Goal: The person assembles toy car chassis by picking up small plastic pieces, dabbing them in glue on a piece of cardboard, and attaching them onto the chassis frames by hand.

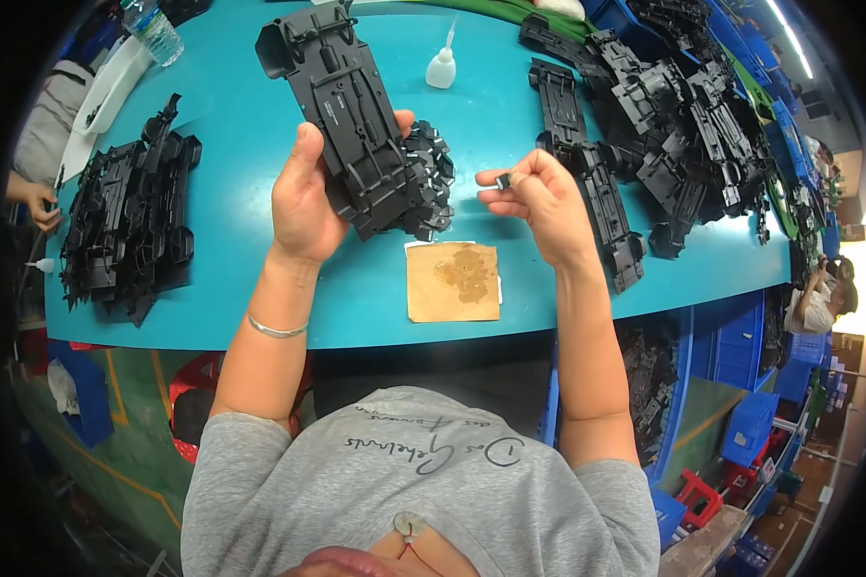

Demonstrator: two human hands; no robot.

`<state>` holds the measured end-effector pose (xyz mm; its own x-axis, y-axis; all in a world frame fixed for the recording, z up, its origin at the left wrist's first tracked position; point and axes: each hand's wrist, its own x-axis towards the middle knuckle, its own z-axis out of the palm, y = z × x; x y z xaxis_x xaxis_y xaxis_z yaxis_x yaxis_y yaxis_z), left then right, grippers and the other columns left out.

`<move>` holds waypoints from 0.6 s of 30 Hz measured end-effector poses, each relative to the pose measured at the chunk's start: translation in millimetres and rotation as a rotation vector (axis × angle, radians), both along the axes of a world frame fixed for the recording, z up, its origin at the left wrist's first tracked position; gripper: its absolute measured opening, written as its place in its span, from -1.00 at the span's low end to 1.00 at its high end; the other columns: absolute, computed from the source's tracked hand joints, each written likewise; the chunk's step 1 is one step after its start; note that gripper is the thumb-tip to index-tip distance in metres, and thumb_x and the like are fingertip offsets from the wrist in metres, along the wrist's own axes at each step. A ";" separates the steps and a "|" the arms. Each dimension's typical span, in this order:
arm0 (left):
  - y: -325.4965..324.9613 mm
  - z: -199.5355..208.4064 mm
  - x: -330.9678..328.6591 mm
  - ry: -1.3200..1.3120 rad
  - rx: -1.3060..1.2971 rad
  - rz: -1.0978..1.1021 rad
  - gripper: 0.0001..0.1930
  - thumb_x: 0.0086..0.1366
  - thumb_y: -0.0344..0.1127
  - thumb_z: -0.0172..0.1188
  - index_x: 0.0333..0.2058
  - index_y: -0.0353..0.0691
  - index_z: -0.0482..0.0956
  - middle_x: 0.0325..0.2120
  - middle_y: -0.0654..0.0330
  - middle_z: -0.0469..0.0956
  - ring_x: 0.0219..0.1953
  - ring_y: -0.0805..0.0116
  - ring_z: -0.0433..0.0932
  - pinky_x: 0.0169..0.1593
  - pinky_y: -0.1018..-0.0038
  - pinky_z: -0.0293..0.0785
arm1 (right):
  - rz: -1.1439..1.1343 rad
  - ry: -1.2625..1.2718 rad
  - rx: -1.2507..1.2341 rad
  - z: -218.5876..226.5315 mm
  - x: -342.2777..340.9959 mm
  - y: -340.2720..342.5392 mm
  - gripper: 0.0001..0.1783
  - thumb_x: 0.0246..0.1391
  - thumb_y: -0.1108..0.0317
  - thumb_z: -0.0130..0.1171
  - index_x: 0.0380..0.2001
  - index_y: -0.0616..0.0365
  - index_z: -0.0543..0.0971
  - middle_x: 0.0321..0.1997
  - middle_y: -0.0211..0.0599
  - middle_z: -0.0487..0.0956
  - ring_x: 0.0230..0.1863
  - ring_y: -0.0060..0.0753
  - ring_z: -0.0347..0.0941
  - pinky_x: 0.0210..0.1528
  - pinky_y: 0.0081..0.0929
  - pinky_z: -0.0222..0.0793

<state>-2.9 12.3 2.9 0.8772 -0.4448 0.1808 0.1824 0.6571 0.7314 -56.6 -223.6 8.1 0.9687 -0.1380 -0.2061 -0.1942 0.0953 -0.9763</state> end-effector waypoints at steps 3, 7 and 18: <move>-0.7 0.2 -1.2 -0.022 0.013 -0.017 -0.33 0.44 0.16 -0.26 0.18 -0.39 0.25 0.07 -0.16 0.43 0.13 0.09 0.44 0.14 0.22 0.49 | 0.008 -0.012 -0.023 -4.1 -9.5 -1.5 -0.94 0.18 0.50 -0.07 -0.40 0.15 0.34 -0.25 -0.07 0.59 -0.37 -0.46 0.57 -0.31 -0.61 0.54; -3.7 -0.2 -0.9 -0.044 0.037 -0.016 -0.32 0.43 0.17 -0.26 0.18 -0.40 0.25 0.07 -0.14 0.43 0.13 0.12 0.44 0.13 0.25 0.49 | 0.058 0.007 0.049 -11.9 -15.4 -10.5 -0.92 0.15 0.51 -0.06 -0.43 0.14 0.35 -0.28 -0.08 0.59 -0.38 -0.46 0.57 -0.35 -0.62 0.53; -0.8 0.4 1.6 -0.016 0.004 -0.020 -0.34 0.46 0.12 -0.34 0.18 -0.42 0.26 0.09 -0.21 0.40 0.17 0.03 0.40 0.18 0.21 0.43 | 0.043 -0.003 0.307 -13.3 -27.5 -6.7 -0.92 0.18 0.48 0.01 -0.41 0.11 0.38 -0.41 -0.32 0.54 -0.50 -0.66 0.43 -0.47 -0.72 0.35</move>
<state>-1.2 11.5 3.3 0.8649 -0.4634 0.1930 0.1838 0.6501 0.7373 -84.1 -230.3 -5.2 0.9730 -0.0285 -0.2292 -0.2019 0.3773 -0.9038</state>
